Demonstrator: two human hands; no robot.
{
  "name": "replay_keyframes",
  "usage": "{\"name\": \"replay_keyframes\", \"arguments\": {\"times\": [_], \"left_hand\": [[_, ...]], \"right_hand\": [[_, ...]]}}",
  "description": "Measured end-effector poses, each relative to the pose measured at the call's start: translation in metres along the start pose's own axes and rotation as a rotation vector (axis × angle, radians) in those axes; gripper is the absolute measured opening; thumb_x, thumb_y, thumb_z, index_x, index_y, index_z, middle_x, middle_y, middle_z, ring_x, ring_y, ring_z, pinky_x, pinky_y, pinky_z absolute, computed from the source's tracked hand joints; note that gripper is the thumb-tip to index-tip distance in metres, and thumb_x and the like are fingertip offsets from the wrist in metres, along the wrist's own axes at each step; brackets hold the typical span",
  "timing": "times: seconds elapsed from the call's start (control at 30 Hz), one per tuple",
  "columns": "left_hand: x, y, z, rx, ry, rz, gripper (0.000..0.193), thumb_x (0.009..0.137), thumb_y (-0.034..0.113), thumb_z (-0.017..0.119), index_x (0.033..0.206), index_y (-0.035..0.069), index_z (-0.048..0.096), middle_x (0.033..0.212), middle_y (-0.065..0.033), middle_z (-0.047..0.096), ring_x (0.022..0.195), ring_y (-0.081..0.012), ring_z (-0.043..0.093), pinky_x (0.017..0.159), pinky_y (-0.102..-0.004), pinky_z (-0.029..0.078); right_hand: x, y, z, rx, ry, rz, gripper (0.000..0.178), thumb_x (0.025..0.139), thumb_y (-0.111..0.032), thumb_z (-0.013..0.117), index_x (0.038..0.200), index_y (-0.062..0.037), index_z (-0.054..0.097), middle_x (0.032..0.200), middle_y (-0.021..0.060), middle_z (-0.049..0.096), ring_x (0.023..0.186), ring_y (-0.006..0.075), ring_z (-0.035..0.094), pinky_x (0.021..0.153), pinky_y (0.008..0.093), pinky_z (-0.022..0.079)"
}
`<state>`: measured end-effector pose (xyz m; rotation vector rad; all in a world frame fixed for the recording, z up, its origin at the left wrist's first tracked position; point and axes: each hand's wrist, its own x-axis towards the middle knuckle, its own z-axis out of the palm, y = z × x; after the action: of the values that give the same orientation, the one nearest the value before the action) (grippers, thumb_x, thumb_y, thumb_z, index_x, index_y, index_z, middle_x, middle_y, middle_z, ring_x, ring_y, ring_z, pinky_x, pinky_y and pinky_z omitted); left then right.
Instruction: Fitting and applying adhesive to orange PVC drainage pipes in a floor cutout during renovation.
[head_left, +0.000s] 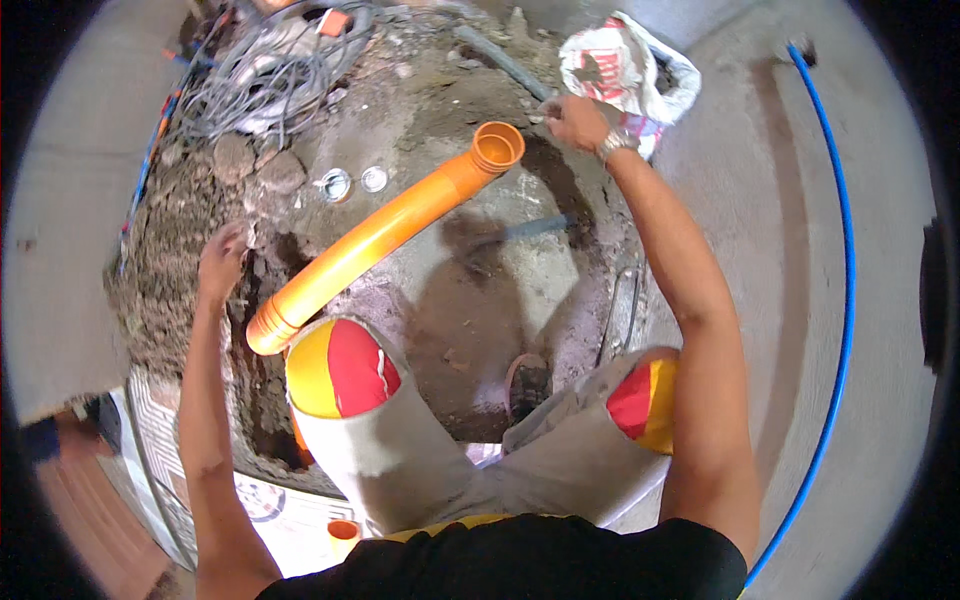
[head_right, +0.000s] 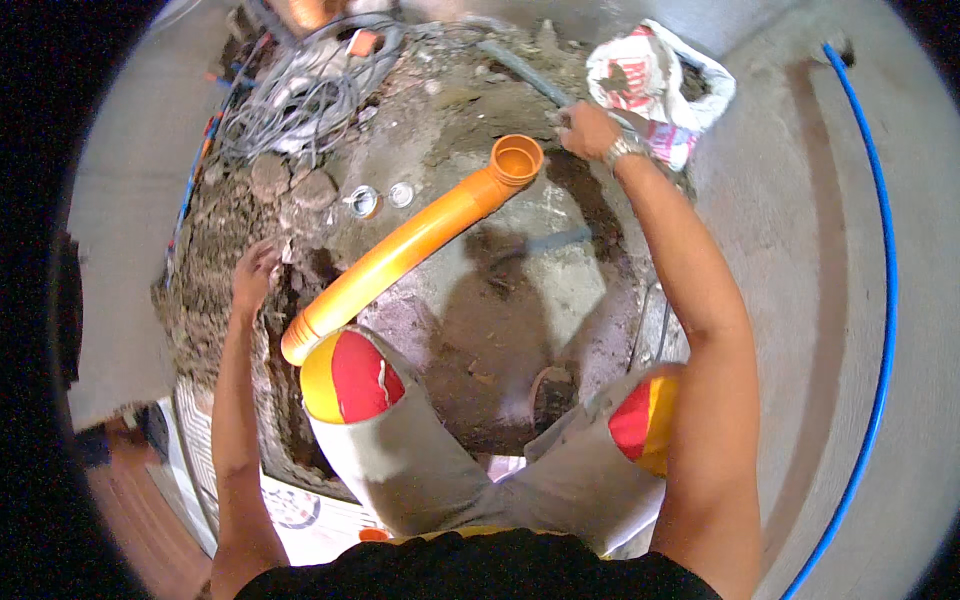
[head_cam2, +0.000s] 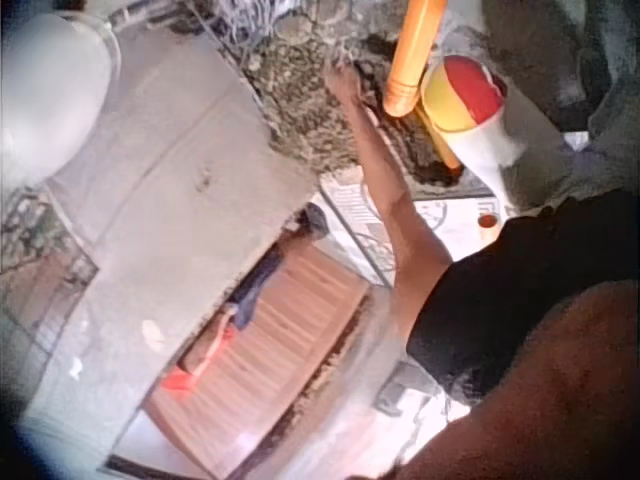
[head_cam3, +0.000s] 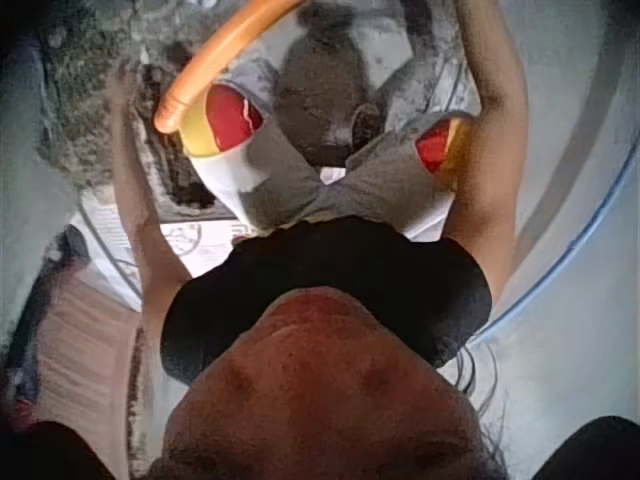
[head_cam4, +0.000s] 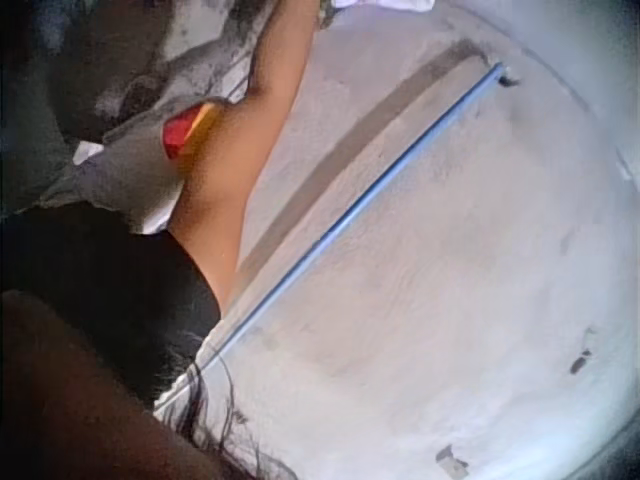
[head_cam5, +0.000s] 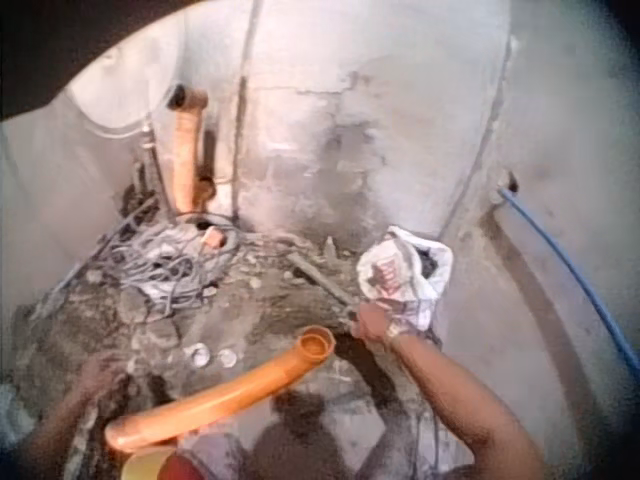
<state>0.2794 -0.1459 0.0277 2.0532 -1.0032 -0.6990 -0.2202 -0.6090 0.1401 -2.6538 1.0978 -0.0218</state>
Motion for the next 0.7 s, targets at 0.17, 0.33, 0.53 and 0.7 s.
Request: {"name": "replay_keyframes", "arguments": {"times": [0.17,0.33,0.53,0.7], "left_hand": [[-0.153,-0.147,-0.065,0.049,0.181,-0.212,0.070,0.085,0.010,0.067,0.151,0.007,0.045,0.137,-0.0210,0.062,0.127,-0.0307,0.060,0.108,-0.0407,0.047],[-0.181,-0.075,0.020,0.237,-0.030,-0.011,0.108,0.064,0.027,0.094,0.153,0.002,0.037,0.152,-0.0242,0.045,0.141,-0.0365,0.044,0.118,-0.0438,0.036],[-0.153,-0.082,0.048,0.412,-0.064,-0.057,0.074,0.059,0.033,0.090,0.123,0.011,0.060,0.116,-0.0185,0.069,0.112,-0.0392,0.065,0.094,-0.0456,0.052],[-0.146,-0.073,0.040,0.408,-0.122,-0.063,0.074,0.055,0.033,0.093,0.119,0.011,0.061,0.113,-0.0149,0.069,0.110,-0.0374,0.066,0.093,-0.0461,0.053]], "right_hand": [[0.017,-0.041,0.053,-0.111,-0.017,-0.476,0.078,0.078,-0.033,0.080,0.148,-0.0171,0.049,0.147,0.0184,0.053,0.132,0.0380,0.054,0.110,0.0485,0.045],[0.024,-0.018,0.080,-0.375,-0.204,-0.424,0.112,0.058,-0.020,0.094,0.154,-0.0198,0.037,0.155,0.0237,0.038,0.139,0.0446,0.044,0.113,0.0495,0.043],[0.072,-0.039,0.101,-0.157,-0.514,-0.451,0.085,0.062,-0.008,0.088,0.137,-0.0158,0.047,0.126,0.0192,0.052,0.112,0.0431,0.059,0.096,0.0504,0.052],[0.072,-0.046,0.084,-0.260,-0.355,-0.644,0.082,0.057,-0.008,0.091,0.128,-0.0117,0.051,0.113,0.0154,0.054,0.104,0.0405,0.060,0.089,0.0475,0.053]]}}
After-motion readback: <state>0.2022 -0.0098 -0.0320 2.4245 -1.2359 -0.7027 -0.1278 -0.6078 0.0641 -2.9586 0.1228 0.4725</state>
